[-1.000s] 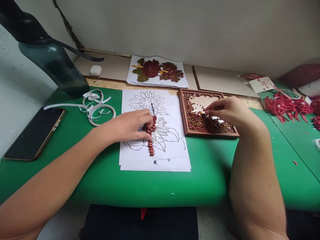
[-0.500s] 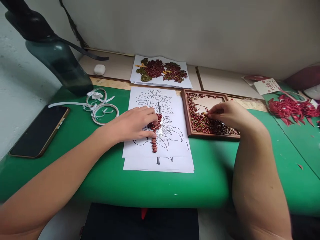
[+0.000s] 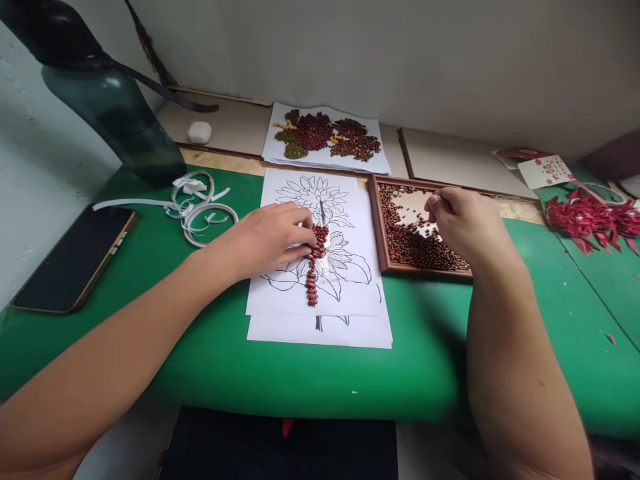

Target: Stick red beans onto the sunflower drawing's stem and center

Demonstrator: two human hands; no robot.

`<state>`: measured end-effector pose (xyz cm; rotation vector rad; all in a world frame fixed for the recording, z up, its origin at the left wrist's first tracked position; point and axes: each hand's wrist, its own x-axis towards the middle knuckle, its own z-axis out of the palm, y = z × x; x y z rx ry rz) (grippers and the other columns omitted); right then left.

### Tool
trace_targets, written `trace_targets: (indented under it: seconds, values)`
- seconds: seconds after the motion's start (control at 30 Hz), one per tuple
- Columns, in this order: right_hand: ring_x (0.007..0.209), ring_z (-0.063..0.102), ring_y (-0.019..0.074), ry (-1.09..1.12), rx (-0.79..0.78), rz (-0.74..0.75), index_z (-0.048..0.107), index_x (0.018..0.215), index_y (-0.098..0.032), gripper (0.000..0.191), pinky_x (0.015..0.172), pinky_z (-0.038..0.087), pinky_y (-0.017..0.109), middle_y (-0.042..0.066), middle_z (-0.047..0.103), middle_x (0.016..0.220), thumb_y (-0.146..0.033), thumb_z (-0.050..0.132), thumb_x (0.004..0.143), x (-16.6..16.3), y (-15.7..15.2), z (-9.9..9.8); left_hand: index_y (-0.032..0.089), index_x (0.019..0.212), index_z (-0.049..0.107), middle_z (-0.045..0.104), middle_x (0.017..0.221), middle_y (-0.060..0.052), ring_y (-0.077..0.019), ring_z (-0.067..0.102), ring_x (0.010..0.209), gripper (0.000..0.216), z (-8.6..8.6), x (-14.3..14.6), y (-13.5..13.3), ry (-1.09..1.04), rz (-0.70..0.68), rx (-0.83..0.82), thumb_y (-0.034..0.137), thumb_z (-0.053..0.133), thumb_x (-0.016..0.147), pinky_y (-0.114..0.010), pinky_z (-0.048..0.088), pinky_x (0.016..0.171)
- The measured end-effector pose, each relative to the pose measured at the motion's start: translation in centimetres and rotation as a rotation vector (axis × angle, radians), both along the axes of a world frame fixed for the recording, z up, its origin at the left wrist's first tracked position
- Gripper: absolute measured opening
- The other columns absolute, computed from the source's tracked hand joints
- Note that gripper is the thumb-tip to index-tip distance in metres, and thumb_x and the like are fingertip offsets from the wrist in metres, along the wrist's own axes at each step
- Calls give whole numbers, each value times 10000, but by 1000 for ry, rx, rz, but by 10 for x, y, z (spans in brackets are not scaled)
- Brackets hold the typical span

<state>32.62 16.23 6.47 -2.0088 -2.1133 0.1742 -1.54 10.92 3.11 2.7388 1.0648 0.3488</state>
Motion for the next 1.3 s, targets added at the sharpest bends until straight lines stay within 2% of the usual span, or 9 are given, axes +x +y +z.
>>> trace_targets:
  seconds: [0.1,0.23,0.4,0.47,0.57,0.7,0.83,1.1,1.3]
  values:
    - [678,474,218,34,21,-33,486,719,-243,311,666,293,377,118,637,739,-335,415,1007,3,3,-1,225,1120,759,686,1157,-69,-232,620,1014,182,0,1,-1,-2,-1,15,253,600,1037,-373,467,810]
    - [710,536,218,151,79,16,561,781,-236,285,699,357,378,121,679,789,-335,430,1015,-3,2,-4,203,1095,759,689,1133,-82,-235,631,999,174,0,3,-2,-27,-11,44,220,598,1033,-374,480,794]
    - [824,640,231,281,130,316,654,896,-241,71,782,455,377,80,739,903,-240,590,928,-44,-15,-20,199,1062,725,708,1148,-84,-224,659,1016,171,0,8,-3,-129,-27,168,176,556,1046,-366,496,804]
    - [817,660,216,412,79,481,684,886,-250,66,790,491,375,47,750,893,-242,642,935,-66,-28,-27,213,1074,711,720,1148,-75,-219,666,1028,184,0,10,-5,-169,-29,239,174,532,1056,-367,502,816]
    - [762,663,184,669,3,598,736,900,-260,60,735,531,356,11,757,856,-255,698,946,-87,-44,-36,225,1030,692,730,1138,-62,-210,673,1018,174,-1,13,-7,-222,-25,319,193,524,1062,-368,511,811]
    - [809,708,188,1045,-194,601,800,936,-246,107,752,592,361,24,777,875,-343,817,894,-90,-44,-44,249,1005,670,726,1120,-52,-201,678,985,136,-2,12,-8,-259,-1,327,262,548,1062,-369,521,817]
    - [791,719,171,1244,-282,552,814,912,-246,194,746,617,337,20,776,857,-381,910,810,-86,-37,-45,258,1033,665,725,1116,-52,-200,685,988,97,-3,12,-10,-281,-9,334,290,575,1051,-363,527,824]
    - [784,731,162,1283,-353,540,757,904,-228,315,744,643,315,11,764,865,-393,964,735,-94,-43,-44,247,1024,689,736,1100,-51,-196,681,958,134,-4,16,-12,-280,23,327,301,570,1055,-368,532,813]
    - [777,734,150,1279,-332,548,743,890,-229,286,731,636,289,0,757,851,-352,958,748,-94,-43,-45,239,992,693,744,1091,-40,-183,685,933,154,-3,17,-11,-289,18,312,270,558,1059,-351,529,803]
